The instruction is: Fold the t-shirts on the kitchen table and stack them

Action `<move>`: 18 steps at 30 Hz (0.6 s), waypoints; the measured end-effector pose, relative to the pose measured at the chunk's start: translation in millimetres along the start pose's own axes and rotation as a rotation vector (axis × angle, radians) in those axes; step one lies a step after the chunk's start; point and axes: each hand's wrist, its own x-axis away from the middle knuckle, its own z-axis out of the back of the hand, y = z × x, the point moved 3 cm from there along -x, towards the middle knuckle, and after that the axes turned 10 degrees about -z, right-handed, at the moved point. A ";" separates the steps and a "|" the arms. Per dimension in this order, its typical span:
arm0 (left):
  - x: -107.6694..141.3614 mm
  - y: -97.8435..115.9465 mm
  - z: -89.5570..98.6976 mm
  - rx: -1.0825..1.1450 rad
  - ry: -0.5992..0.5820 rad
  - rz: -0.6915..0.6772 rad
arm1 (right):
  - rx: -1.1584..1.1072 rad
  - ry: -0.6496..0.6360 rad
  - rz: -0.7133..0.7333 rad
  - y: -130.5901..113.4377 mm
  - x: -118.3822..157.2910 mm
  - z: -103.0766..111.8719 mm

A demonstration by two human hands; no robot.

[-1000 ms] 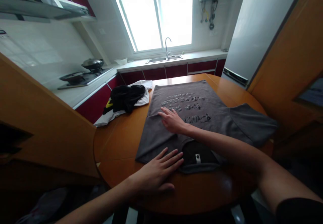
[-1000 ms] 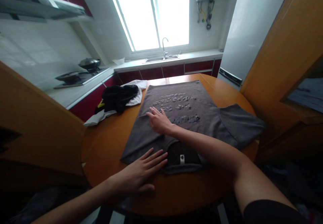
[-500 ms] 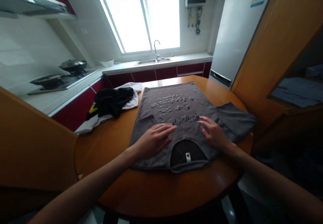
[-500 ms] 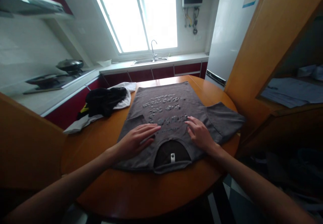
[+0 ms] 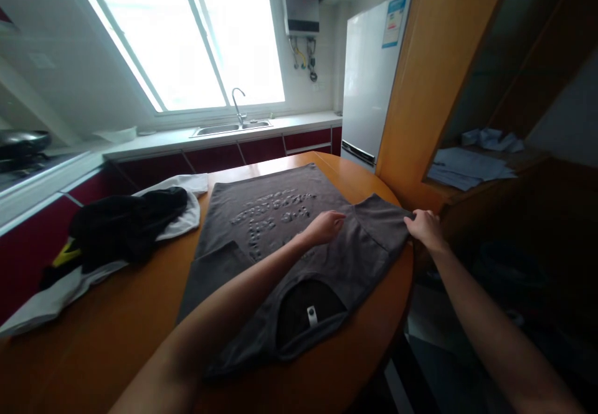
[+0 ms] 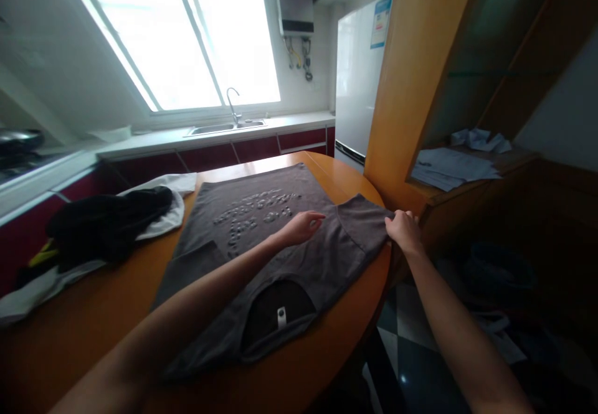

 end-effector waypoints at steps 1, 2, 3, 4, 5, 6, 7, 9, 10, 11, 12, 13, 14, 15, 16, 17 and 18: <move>-6.6 7.2 -10.4 -0.056 -0.012 -0.044 | -0.025 -0.014 -0.006 3.4 -4.3 -2.2; -11.6 13.6 -21.5 -0.107 -0.031 -0.066 | -0.059 -0.030 -0.018 6.0 -8.6 -4.5; -15.2 19.0 -33.1 -0.147 -0.052 -0.062 | -0.096 -0.047 -0.035 8.1 -12.8 -6.9; -17.6 23.1 -44.6 -0.175 -0.074 -0.039 | -0.128 -0.062 -0.053 9.6 -16.7 -9.4; -18.7 26.2 -55.5 -0.193 -0.095 -0.007 | -0.153 -0.076 -0.069 10.8 -20.4 -11.9; -18.9 28.4 -65.6 -0.205 -0.115 0.020 | -0.170 -0.086 -0.080 11.7 -23.7 -14.5; -18.4 29.9 -74.2 -0.216 -0.128 0.040 | -0.180 -0.095 -0.085 12.3 -26.5 -16.9; -16.5 31.4 -86.1 -0.242 -0.126 0.055 | -0.202 -0.109 -0.089 13.3 -31.0 -21.0; -15.4 31.5 -89.6 -0.256 -0.119 0.055 | -0.213 -0.114 -0.096 13.9 -32.6 -22.6; -14.6 31.3 -91.6 -0.267 -0.111 0.054 | -0.223 -0.118 -0.106 14.6 -33.8 -23.7; -14.0 31.1 -92.6 -0.273 -0.106 0.051 | -0.232 -0.120 -0.118 15.2 -34.7 -24.3; -13.7 30.8 -92.9 -0.275 -0.105 0.051 | -0.241 -0.121 -0.133 15.9 -35.3 -24.6; -13.5 30.6 -92.8 -0.274 -0.106 0.051 | -0.251 -0.121 -0.148 16.4 -35.5 -24.6; -13.4 30.6 -92.5 -0.274 -0.107 0.052 | -0.264 -0.121 -0.162 16.5 -35.5 -24.3; -13.3 30.8 -92.1 -0.273 -0.109 0.053 | -0.284 -0.119 -0.171 16.2 -35.4 -23.6; -13.1 31.2 -91.8 -0.270 -0.112 0.053 | -0.309 -0.112 -0.175 15.2 -35.1 -22.4; -12.8 31.7 -91.5 -0.265 -0.114 0.053 | -0.339 -0.099 -0.173 13.4 -34.9 -20.6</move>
